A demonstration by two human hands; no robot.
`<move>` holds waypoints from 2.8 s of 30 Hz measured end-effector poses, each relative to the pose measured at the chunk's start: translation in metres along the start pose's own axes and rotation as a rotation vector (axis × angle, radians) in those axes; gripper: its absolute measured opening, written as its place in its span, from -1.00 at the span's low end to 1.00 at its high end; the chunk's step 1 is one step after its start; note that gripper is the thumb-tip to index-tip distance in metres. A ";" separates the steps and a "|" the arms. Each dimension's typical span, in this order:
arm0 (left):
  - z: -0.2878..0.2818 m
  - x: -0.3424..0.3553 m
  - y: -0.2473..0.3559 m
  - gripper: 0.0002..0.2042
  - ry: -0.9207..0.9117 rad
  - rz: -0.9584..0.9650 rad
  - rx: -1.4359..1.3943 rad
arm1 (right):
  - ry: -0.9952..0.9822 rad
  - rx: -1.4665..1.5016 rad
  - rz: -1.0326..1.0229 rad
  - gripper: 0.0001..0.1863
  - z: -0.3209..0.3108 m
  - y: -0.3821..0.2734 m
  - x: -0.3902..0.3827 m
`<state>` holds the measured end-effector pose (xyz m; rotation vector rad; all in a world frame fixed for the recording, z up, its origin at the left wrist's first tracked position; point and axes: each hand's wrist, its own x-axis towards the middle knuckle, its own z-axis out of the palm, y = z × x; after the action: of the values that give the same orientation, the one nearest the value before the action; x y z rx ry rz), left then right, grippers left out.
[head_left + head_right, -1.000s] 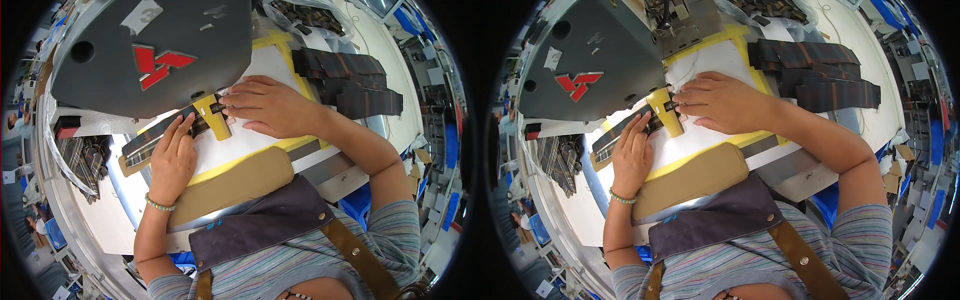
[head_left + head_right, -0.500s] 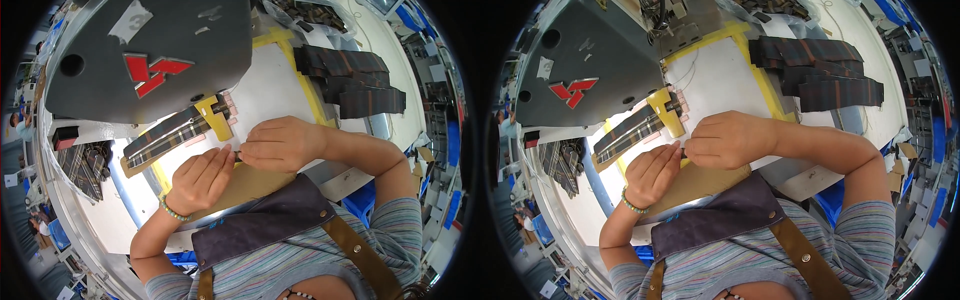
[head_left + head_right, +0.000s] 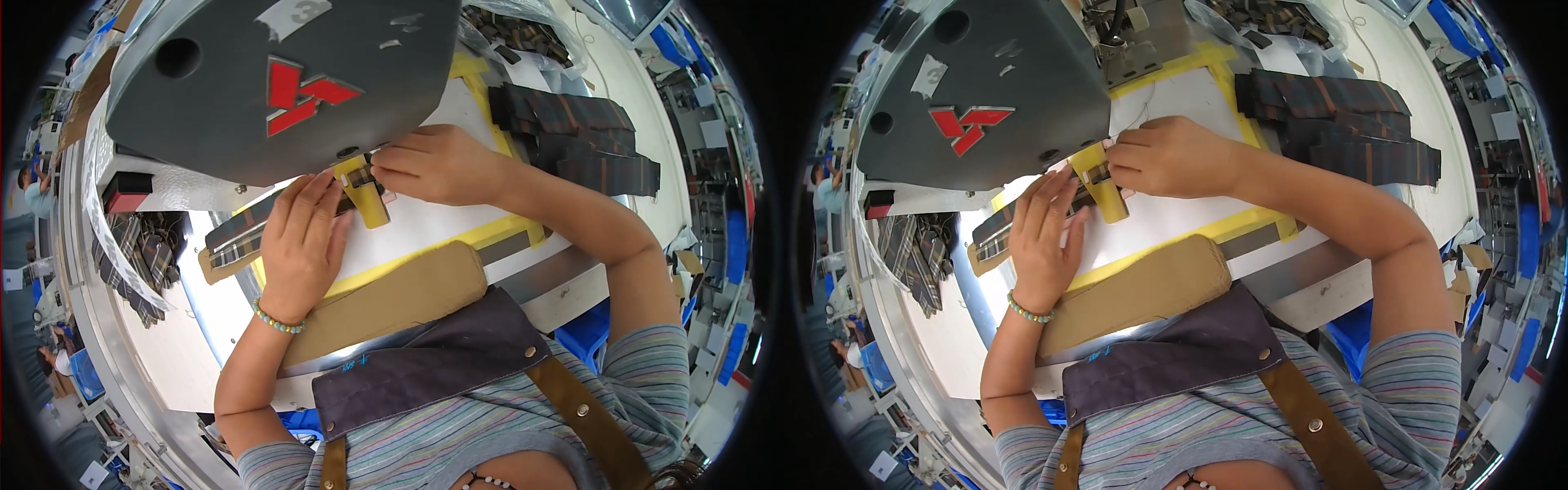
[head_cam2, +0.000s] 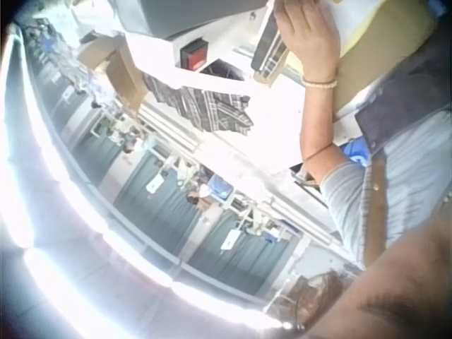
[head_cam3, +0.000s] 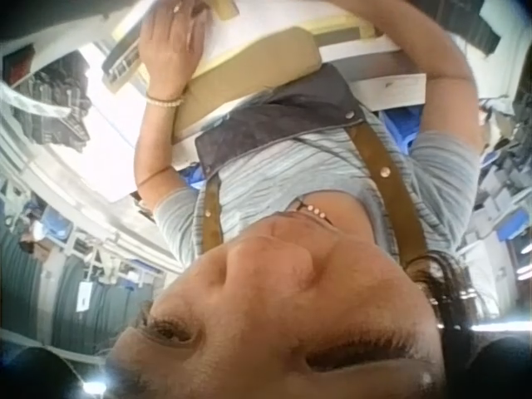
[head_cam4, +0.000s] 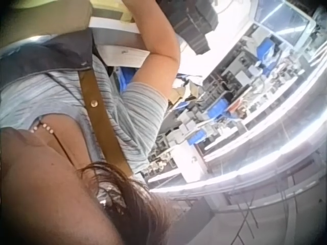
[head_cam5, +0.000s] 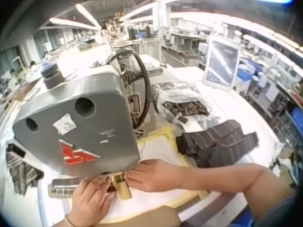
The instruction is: The recorder uses an industrial sewing machine to stitch together patterned leather components for a bag.
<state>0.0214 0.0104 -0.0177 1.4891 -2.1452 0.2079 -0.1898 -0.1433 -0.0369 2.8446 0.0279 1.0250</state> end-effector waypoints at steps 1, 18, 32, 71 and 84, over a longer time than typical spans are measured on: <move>-0.001 -0.001 0.002 -0.54 -0.047 0.007 -0.009 | -0.012 0.000 -0.009 -0.84 0.004 -0.001 0.000; 0.000 0.000 0.006 -0.35 -0.293 -0.043 -0.061 | -0.244 0.109 0.181 -0.76 -0.014 -0.015 -0.006; 0.001 -0.002 0.007 -0.39 -0.300 -0.006 -0.010 | -0.151 0.170 0.276 -0.64 -0.010 -0.022 -0.018; 0.018 0.022 -0.025 -0.43 -0.267 0.082 0.065 | -0.309 -0.009 0.351 -0.52 0.002 0.016 -0.019; 0.010 0.009 -0.005 -0.38 -0.266 0.150 0.044 | -0.289 0.128 0.347 -0.69 -0.059 -0.003 -0.030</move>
<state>0.0203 -0.0031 -0.0222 1.4495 -2.4815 0.1153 -0.2503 -0.1355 -0.0111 3.1580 -0.4557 0.6674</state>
